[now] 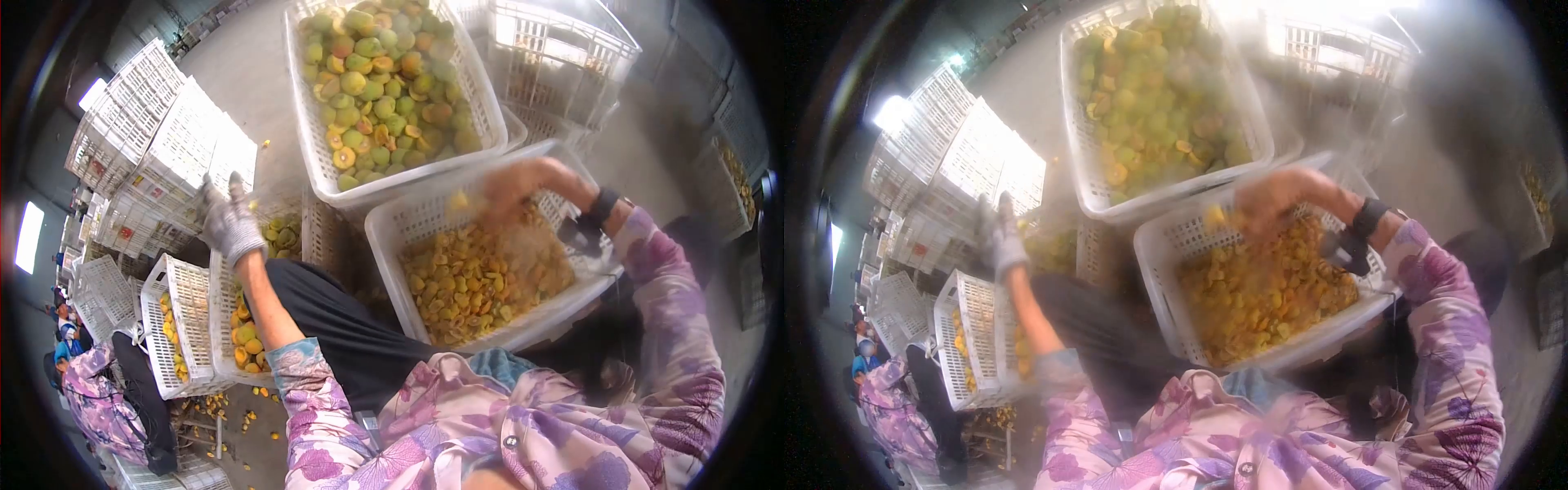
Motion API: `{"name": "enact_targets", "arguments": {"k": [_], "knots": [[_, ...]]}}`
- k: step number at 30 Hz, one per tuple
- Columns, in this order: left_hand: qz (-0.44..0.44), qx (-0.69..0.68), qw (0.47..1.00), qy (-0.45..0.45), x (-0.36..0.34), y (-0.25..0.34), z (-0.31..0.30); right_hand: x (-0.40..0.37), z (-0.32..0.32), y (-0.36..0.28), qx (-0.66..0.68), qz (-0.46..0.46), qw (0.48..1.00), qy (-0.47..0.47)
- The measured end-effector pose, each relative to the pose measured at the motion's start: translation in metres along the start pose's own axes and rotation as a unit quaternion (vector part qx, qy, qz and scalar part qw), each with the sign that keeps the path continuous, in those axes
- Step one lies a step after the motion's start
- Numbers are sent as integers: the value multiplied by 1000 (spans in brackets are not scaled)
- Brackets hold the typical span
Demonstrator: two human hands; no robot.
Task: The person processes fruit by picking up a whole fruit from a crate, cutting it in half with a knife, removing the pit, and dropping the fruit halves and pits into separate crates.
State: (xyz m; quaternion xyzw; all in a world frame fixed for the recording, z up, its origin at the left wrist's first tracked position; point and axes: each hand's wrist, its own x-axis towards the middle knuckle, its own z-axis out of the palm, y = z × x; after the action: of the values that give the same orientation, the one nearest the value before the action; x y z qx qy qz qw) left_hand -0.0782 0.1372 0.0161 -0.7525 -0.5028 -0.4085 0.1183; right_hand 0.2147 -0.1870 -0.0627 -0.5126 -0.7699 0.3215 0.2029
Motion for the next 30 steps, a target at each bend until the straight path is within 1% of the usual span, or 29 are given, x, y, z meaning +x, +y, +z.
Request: {"name": "enact_targets", "arguments": {"k": [1,2,3,4,5,6,8,9,10,11,13,14,16,17,18,19,20,21,22,23,24,26,27,28,30], "knots": [[-3,-3,1000,2,3,-9,0,19,-42,-65,-5,326,944,42],[-27,-60,998,9,5,-17,-1,36,-56,-47,-64,386,909,144],[-51,-117,992,16,8,-20,-2,46,-67,-42,30,382,859,340],[-50,-117,992,20,5,-9,-7,58,-77,-21,-65,370,855,357],[-47,-236,970,-13,-7,12,-16,72,-80,3,-159,355,844,370],[-44,-352,934,-46,-18,30,-20,88,-78,21,-161,353,844,370],[-11,-403,902,-153,-30,48,-7,123,-73,55,-161,395,821,378],[4,-462,868,-183,-37,50,1,134,-70,76,-204,401,818,358],[21,-517,829,-212,-42,51,7,143,-65,88,-206,398,820,356],[19,-515,831,-210,-46,58,6,148,-60,98,-248,365,821,361],[-80,-563,762,-309,-51,69,2,148,-56,105,-331,302,821,354],[-84,-563,761,-311,-50,68,4,148,-58,102,-330,303,823,350],[-164,-597,688,-379,-48,68,8,146,-69,86,-205,369,828,369],[-215,-615,650,-392,-46,68,4,143,-72,77,-205,369,829,367],[-217,-614,650,-390,-45,70,-3,141,-75,71,-163,344,849,368],[-243,-637,619,-391,-44,73,-11,140,-77,65,-120,317,865,369],[-268,-658,585,-391,-44,75,-15,143,-74,66,-120,317,866,369],[-267,-659,585,-391,-44,74,-15,147,-67,66,-175,220,895,347],[-267,-661,588,-383,-45,73,-13,151,-61,66,-229,120,911,320],[-265,-663,591,-375,-46,74,-12,156,-60,48,-246,110,915,299],[-259,-665,591,-375,-46,75,-13,156,-50,40,-249,110,913,304],[-263,-654,603,-375,-45,75,-15,160,-39,30,-183,20,880,437],[-272,-659,590,-380,-44,72,-11,176,-45,46,-77,68,880,463],[-266,-662,589,-380,-42,69,-9,179,-53,63,-81,66,878,467],[-313,-663,562,-384,-41,66,-6,176,-69,71,-56,193,892,405]]}}
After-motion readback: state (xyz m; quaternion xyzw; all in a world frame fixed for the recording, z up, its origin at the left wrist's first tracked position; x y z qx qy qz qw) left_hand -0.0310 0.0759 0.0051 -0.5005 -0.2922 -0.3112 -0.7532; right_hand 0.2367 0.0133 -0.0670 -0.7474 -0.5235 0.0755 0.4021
